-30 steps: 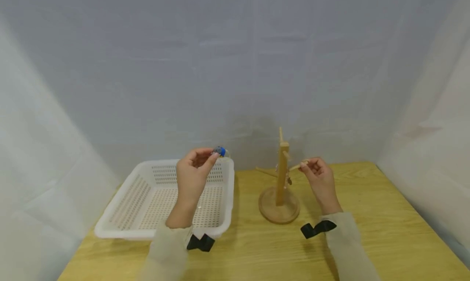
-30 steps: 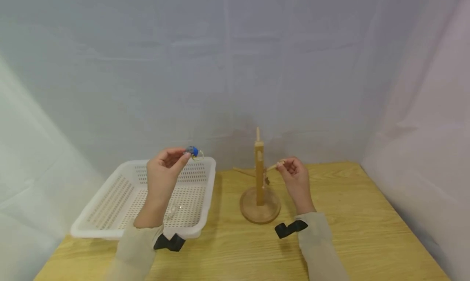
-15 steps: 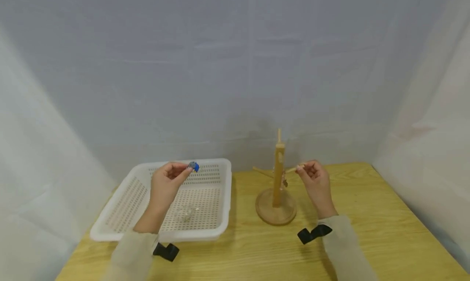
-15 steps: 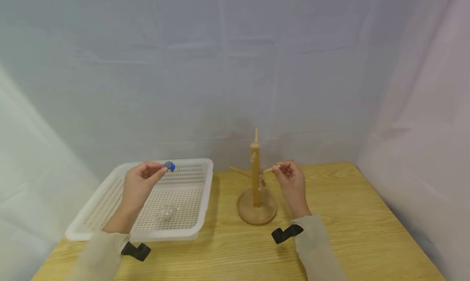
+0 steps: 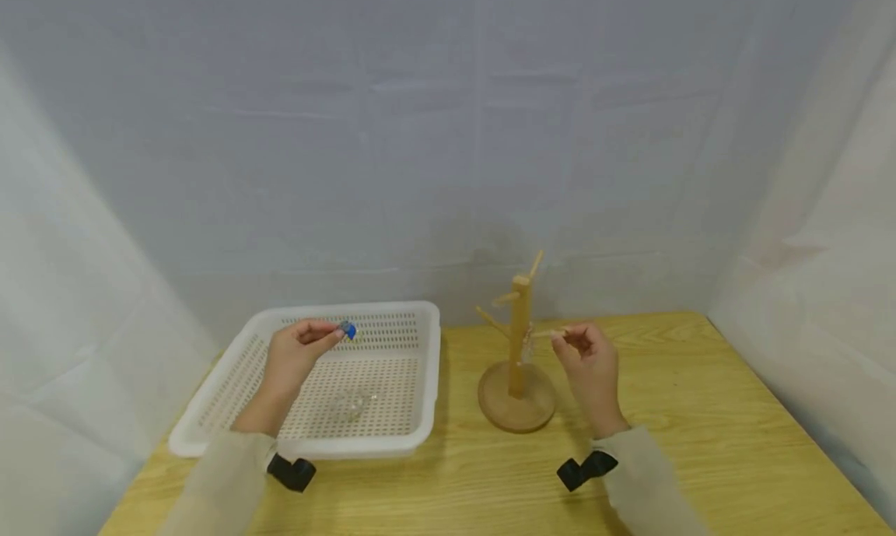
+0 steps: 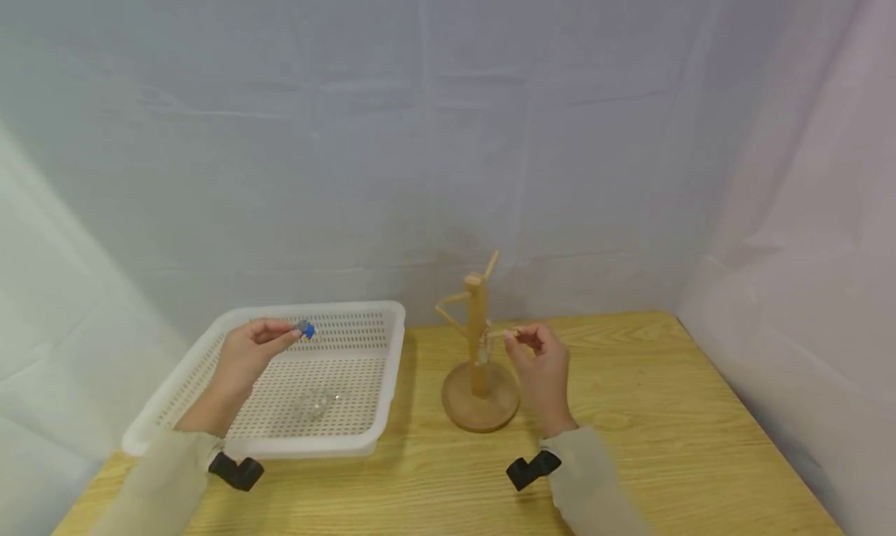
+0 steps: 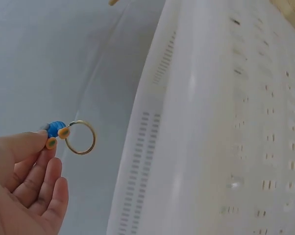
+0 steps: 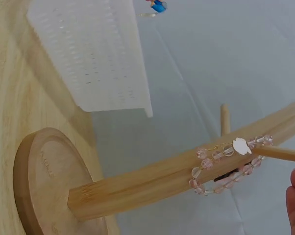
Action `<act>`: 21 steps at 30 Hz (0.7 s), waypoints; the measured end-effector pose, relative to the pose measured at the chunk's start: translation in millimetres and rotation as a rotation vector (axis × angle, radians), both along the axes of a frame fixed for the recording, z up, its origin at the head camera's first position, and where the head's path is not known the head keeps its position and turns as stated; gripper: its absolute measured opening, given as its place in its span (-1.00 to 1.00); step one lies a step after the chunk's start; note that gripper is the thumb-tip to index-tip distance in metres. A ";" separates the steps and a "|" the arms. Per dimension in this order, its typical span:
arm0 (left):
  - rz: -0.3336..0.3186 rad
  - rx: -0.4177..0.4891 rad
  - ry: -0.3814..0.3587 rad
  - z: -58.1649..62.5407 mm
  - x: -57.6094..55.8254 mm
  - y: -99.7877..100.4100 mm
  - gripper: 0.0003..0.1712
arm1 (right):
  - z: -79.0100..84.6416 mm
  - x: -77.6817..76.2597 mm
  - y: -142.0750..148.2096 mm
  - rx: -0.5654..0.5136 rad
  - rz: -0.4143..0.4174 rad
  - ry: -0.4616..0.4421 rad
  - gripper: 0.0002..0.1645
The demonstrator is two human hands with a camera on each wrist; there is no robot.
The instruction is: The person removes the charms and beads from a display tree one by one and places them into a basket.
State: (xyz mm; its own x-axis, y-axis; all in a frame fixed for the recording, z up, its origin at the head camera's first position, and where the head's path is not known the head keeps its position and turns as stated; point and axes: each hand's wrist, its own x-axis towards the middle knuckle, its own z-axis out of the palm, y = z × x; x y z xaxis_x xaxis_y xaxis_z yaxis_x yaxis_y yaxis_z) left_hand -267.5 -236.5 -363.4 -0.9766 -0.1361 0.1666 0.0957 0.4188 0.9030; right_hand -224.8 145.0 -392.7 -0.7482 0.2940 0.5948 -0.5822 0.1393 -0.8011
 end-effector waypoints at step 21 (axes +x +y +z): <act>0.084 -0.088 -0.058 -13.2 -15.5 -23.7 -0.67 | -13.0 -6.9 -5.1 0.107 0.084 0.069 -0.98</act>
State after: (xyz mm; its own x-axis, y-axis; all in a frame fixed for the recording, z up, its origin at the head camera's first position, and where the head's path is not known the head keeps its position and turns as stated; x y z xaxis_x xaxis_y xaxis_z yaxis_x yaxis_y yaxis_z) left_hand -283.0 -260.1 -376.6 -0.9707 -0.2053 0.1251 0.0056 0.5011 0.8654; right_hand -231.7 139.9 -405.7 -0.7238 0.1642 0.6702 -0.6484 0.1704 -0.7420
